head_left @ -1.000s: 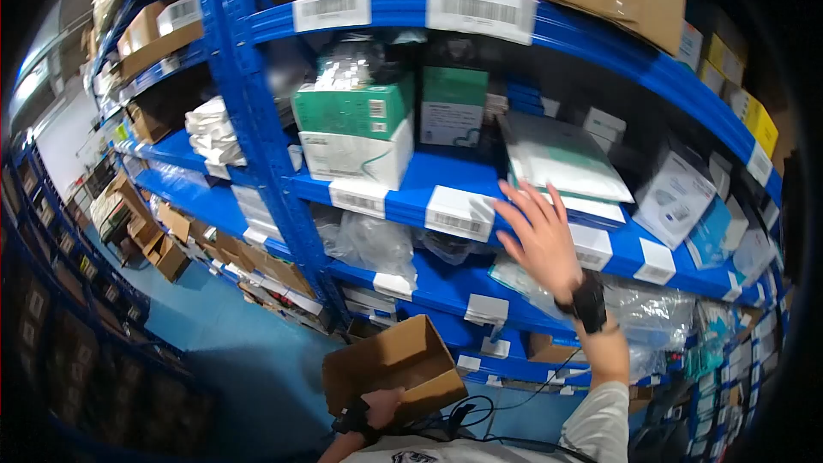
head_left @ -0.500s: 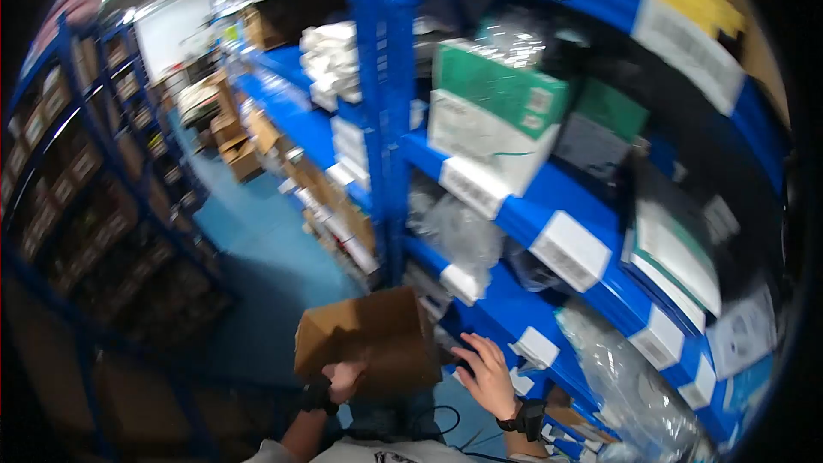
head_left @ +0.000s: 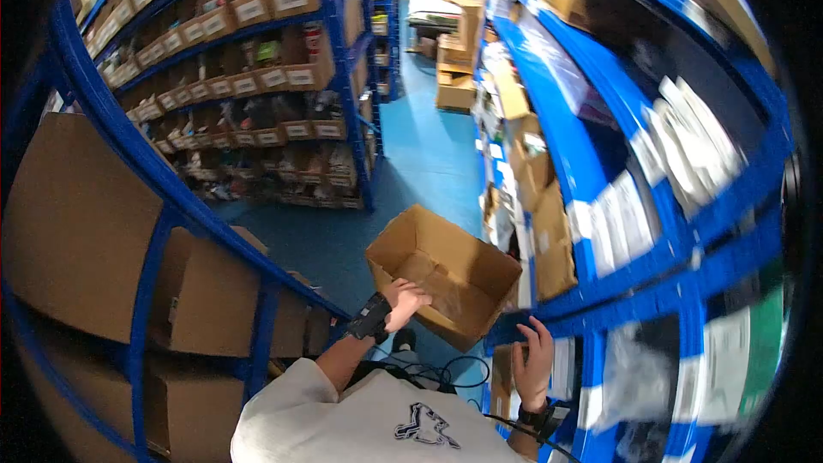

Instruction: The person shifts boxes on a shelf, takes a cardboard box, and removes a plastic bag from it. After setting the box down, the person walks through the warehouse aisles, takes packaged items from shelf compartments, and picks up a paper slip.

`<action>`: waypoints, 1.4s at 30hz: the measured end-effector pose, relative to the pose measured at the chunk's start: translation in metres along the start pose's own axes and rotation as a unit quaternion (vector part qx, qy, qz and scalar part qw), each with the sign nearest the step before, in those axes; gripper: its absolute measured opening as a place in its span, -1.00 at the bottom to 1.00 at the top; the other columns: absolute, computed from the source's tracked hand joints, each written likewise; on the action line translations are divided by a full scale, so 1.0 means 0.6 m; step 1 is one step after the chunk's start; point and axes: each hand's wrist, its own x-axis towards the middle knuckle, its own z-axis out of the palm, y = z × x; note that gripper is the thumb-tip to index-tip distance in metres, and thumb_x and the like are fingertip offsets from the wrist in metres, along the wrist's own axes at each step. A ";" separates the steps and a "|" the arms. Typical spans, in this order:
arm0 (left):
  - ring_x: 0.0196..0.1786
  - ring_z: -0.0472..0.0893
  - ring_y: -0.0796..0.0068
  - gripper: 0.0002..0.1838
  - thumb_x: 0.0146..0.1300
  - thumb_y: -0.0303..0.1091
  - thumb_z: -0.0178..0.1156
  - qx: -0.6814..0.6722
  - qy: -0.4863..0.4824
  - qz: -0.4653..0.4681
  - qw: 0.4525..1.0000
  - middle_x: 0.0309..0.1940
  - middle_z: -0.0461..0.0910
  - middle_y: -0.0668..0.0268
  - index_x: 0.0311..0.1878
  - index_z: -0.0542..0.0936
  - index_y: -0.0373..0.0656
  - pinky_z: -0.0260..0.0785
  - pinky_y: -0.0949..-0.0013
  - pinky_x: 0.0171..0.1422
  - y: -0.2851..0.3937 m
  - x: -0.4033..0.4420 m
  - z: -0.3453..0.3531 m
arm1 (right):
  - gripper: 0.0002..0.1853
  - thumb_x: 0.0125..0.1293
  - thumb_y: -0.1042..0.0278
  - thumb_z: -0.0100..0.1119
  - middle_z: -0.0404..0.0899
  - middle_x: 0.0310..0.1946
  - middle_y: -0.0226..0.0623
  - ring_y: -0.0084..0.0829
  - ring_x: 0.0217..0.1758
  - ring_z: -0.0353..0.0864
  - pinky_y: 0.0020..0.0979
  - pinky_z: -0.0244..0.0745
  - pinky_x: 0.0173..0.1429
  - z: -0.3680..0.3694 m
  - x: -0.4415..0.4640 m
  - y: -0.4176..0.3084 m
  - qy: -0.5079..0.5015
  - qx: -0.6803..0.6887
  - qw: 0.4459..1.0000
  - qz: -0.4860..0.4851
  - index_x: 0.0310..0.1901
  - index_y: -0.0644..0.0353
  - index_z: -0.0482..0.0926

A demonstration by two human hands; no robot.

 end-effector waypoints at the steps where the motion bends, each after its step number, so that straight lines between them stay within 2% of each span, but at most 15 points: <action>1: 0.01 0.48 0.27 -0.52 -0.18 -0.41 0.19 -0.002 0.007 -0.020 1.000 -0.06 0.53 0.34 -0.05 0.47 0.07 0.21 0.29 0.13 -0.027 0.005 -0.030 | -0.66 0.15 0.51 0.13 0.38 0.14 -0.04 -0.02 0.18 0.35 -0.15 0.23 0.26 0.023 0.041 -0.002 -0.010 -0.008 1.000 -0.014 0.01 0.22 0.47; 3: 0.02 0.48 0.28 -0.54 -0.15 -0.42 0.19 0.029 0.017 -0.009 0.999 -0.08 0.54 0.35 -0.06 0.48 0.04 0.22 0.30 0.13 -0.075 0.013 -0.108 | -0.66 0.16 0.50 0.14 0.37 0.14 -0.04 -0.02 0.19 0.34 -0.16 0.22 0.27 0.057 0.139 -0.032 -0.040 -0.001 0.999 -0.027 0.02 0.21 0.47; 4: 0.02 0.49 0.29 -0.59 -0.11 -0.46 0.17 0.037 0.070 -0.046 0.996 -0.10 0.55 0.33 -0.08 0.50 0.02 0.22 0.29 0.14 -0.107 0.009 -0.090 | -0.68 0.20 0.51 0.09 0.37 0.14 -0.07 -0.04 0.21 0.33 -0.20 0.22 0.28 0.073 0.186 -0.044 -0.047 0.002 0.998 -0.048 0.02 0.18 0.47; 7: -0.03 0.48 0.30 -0.71 0.02 -0.53 0.10 0.032 0.064 -0.113 0.991 -0.21 0.55 0.34 -0.14 0.51 -0.02 0.21 0.26 0.16 -0.180 0.015 -0.160 | -0.67 0.19 0.52 0.10 0.38 0.14 -0.10 -0.06 0.22 0.33 -0.20 0.23 0.28 0.118 0.315 -0.093 -0.072 0.016 0.989 -0.132 0.03 0.17 0.46; 15: 0.03 0.48 0.31 -0.69 -0.01 -0.56 0.08 0.076 0.111 -0.302 0.944 -0.17 0.57 0.34 -0.17 0.55 0.01 0.12 0.15 0.31 -0.362 0.021 -0.190 | -0.58 0.11 0.47 0.19 0.36 0.15 -0.12 -0.04 0.19 0.34 -0.12 0.26 0.25 0.337 0.599 -0.109 -0.187 0.030 0.945 -0.266 0.06 0.14 0.44; 17: -0.07 0.51 0.38 -0.85 0.04 -0.45 0.05 0.123 0.242 -0.302 0.914 -0.34 0.55 0.41 -0.34 0.55 0.04 0.13 0.16 0.32 -0.409 0.009 -0.184 | -0.50 0.07 0.46 0.22 0.36 0.16 -0.11 -0.04 0.21 0.32 -0.10 0.23 0.27 0.400 0.681 -0.133 -0.214 0.049 0.922 -0.320 0.12 0.11 0.41; 20: -0.05 0.50 0.41 -0.84 0.05 -0.46 0.04 0.127 0.213 -0.399 0.883 -0.31 0.57 0.44 -0.35 0.55 0.07 0.10 0.14 0.35 -0.460 -0.006 -0.208 | -0.36 -0.04 0.43 0.31 0.29 0.24 -0.19 -0.13 0.33 0.23 -0.08 0.13 0.37 0.491 0.792 -0.197 -0.322 0.049 0.856 -0.402 0.17 0.05 0.39; 25: -0.03 0.50 0.40 -0.83 0.06 -0.46 0.05 0.121 0.198 -0.513 0.827 -0.27 0.59 0.42 -0.32 0.57 0.05 0.03 0.10 0.43 -0.520 -0.058 -0.248 | -0.41 -0.03 0.42 0.31 0.27 0.26 -0.27 -0.23 0.41 0.14 -0.13 0.01 0.46 0.618 0.926 -0.347 -0.378 0.047 0.732 -0.566 0.12 0.06 0.40; 27: 0.01 0.50 0.38 -0.82 0.07 -0.47 0.05 0.112 0.181 -0.566 0.796 -0.24 0.59 0.41 -0.30 0.57 0.04 0.02 0.10 0.44 -0.525 -0.079 -0.275 | -0.50 -0.06 0.40 0.34 0.29 0.25 -0.28 -0.26 0.42 0.12 -0.14 -0.01 0.47 0.692 0.943 -0.404 -0.416 0.086 0.607 -0.671 0.00 0.09 0.45; 28: 0.06 0.49 0.37 -0.81 0.08 -0.49 0.06 0.104 0.166 -0.595 0.780 -0.20 0.59 0.39 -0.28 0.58 0.02 0.01 0.09 0.45 -0.532 -0.091 -0.283 | -0.63 -0.02 0.38 0.29 0.45 0.06 -0.31 -0.27 0.31 0.28 -0.16 0.03 0.46 0.720 0.946 -0.443 -0.412 0.094 0.560 -0.713 -0.11 0.12 0.49; 29: 0.06 0.49 0.37 -0.81 0.08 -0.49 0.06 0.104 0.170 -0.613 0.765 -0.20 0.59 0.39 -0.28 0.58 0.02 0.01 0.09 0.45 -0.543 -0.111 -0.277 | -0.63 -0.02 0.38 0.29 0.45 0.06 -0.31 -0.27 0.31 0.28 -0.16 0.03 0.46 0.747 0.944 -0.480 -0.416 0.101 0.541 -0.724 -0.11 0.12 0.49; 31: 0.19 0.43 0.32 -0.74 0.09 -0.52 0.06 0.156 0.250 -0.655 0.696 -0.01 0.55 0.34 -0.15 0.57 0.00 0.01 0.08 0.45 -0.566 -0.165 -0.257 | -0.71 0.04 0.34 0.24 0.53 -0.19 -0.36 -0.29 0.11 0.43 -0.22 0.17 0.36 0.801 0.927 -0.552 -0.422 0.040 0.440 -0.792 -0.16 0.11 0.53; 32: 0.30 0.34 0.28 -0.62 0.11 -0.55 0.07 0.147 0.254 -0.673 0.679 0.16 0.45 0.28 0.03 0.52 -0.04 0.01 0.07 0.45 -0.572 -0.179 -0.292 | -0.77 0.09 0.30 0.19 0.53 -0.32 -0.36 -0.28 -0.06 0.50 -0.26 0.33 0.19 0.823 0.917 -0.584 -0.422 0.100 0.463 -0.773 -0.19 0.08 0.55; 36: 0.25 0.38 0.14 -0.44 0.08 -0.58 0.20 0.149 0.361 -0.702 0.596 0.23 0.38 0.23 0.21 0.43 -0.03 0.22 0.00 0.33 -0.649 -0.232 -0.356 | -0.77 0.13 0.25 0.18 0.54 -0.27 -0.31 -0.23 -0.10 0.53 -0.26 0.43 0.03 0.943 0.877 -0.723 -0.472 0.103 0.469 -0.739 -0.18 0.08 0.54; 42: 0.17 0.45 0.22 -0.57 0.19 -0.52 0.11 0.056 0.433 -0.697 0.568 0.14 0.46 0.22 0.17 0.44 -0.10 0.22 0.11 0.31 -0.726 -0.343 -0.383 | -0.79 0.16 0.20 0.20 0.55 -0.34 -0.20 -0.09 -0.24 0.58 -0.14 0.49 -0.26 1.185 0.810 -0.924 -0.459 0.064 0.502 -0.731 -0.22 0.07 0.53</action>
